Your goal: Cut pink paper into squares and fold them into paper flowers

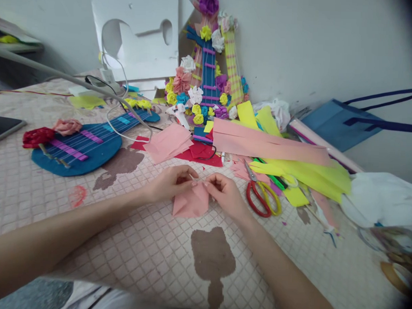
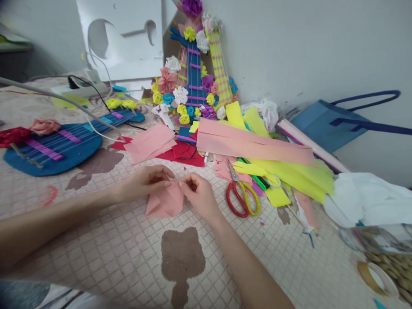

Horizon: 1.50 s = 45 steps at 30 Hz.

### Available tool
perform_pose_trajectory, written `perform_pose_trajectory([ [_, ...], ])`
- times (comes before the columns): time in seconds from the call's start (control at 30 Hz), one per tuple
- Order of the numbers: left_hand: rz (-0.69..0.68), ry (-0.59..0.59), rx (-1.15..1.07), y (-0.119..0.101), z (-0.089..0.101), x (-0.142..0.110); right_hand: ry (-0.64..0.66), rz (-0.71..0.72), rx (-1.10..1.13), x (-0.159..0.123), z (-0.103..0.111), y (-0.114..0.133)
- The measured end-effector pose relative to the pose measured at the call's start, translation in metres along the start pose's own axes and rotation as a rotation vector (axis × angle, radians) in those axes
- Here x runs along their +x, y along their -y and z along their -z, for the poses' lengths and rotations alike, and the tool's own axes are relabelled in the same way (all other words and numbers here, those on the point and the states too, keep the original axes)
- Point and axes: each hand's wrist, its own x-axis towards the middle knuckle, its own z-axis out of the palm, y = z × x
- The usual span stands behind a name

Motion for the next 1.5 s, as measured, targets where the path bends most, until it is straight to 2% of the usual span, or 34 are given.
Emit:
perform_pose_trajectory([
  [0.1, 0.056, 0.071, -0.021, -0.003, 0.006, -0.002, -0.123, -0.062, 0.106, 0.001, 0.003, -0.004],
  [0.23, 0.155, 0.197, -0.201, -0.01, 0.011, -0.006, -0.194, -0.151, 0.236, 0.0, 0.004, -0.004],
  [0.4, 0.169, 0.117, -0.252, -0.008, 0.014, -0.007, -0.179, -0.174, 0.248, -0.001, 0.003, -0.005],
  [0.53, 0.19, 0.091, -0.234, -0.002, 0.022, -0.004, -0.076, -0.091, 0.223, -0.003, 0.006, -0.007],
  [0.7, 0.245, 0.176, -0.342, 0.001, 0.032, -0.001, 0.012, 0.079, 0.183, -0.006, 0.008, -0.006],
  [0.77, 0.257, 0.203, -0.367, 0.001, 0.034, 0.0, -0.006, 0.162, 0.063, -0.007, 0.008, -0.007],
  [0.87, 0.252, 0.211, -0.366, 0.001, 0.034, -0.001, -0.096, 0.276, -0.231, -0.01, 0.007, -0.008],
  [0.97, 0.207, 0.214, -0.318, -0.001, 0.033, -0.001, -0.144, 0.403, -0.514, -0.011, 0.007, -0.007],
  [1.13, 0.098, 0.176, -0.11, 0.0, 0.029, -0.001, -0.042, 0.498, -0.777, -0.012, 0.007, -0.005],
  [1.3, -0.13, -0.073, 0.304, -0.005, 0.027, -0.007, 0.018, 0.525, -0.804, -0.012, 0.007, -0.008],
  [1.4, -0.296, -0.028, 0.494, -0.012, 0.023, -0.013, 0.032, 0.51, -0.772, -0.013, 0.008, -0.01],
  [1.5, -0.357, -0.013, 0.602, -0.014, 0.015, -0.018, 0.059, 0.486, -0.74, -0.012, 0.011, -0.012],
])
